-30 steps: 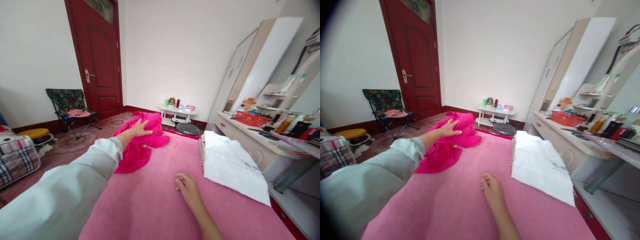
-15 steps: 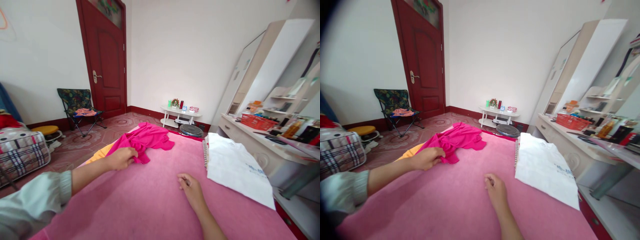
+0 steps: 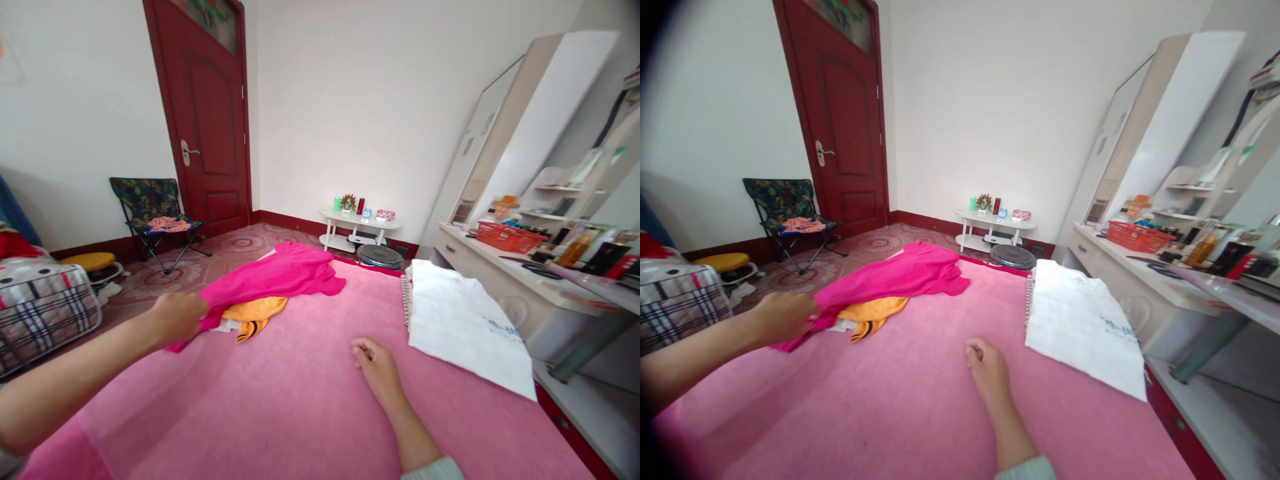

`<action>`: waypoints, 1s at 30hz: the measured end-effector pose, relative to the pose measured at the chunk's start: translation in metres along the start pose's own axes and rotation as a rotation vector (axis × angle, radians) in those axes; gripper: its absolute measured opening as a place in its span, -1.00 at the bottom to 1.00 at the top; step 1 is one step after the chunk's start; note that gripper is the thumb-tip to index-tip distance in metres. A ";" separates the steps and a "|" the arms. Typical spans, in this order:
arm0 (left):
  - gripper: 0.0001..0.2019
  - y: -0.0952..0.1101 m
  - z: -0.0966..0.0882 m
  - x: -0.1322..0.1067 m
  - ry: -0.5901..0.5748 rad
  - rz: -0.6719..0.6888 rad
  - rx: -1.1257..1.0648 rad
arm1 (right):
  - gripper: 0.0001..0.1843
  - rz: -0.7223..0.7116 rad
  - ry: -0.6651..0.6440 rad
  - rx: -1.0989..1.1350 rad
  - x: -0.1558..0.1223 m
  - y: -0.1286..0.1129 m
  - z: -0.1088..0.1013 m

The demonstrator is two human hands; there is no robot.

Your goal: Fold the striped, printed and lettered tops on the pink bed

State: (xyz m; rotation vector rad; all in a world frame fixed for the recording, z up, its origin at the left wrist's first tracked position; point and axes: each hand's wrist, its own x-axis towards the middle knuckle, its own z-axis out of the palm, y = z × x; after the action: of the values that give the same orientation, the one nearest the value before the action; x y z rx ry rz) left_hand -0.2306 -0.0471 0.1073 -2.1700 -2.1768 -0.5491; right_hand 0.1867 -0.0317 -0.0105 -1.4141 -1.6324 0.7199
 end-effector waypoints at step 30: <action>-0.75 0.228 0.192 0.061 -0.009 0.367 -0.517 | -0.58 0.155 0.453 -0.867 0.082 0.046 -0.210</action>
State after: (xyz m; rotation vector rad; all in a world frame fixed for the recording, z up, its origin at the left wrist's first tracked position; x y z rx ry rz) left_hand 0.0333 0.0552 -0.0039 -2.7262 -1.7008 -1.1722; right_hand 0.3907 0.0367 0.0706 -2.1226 -1.5189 -0.2982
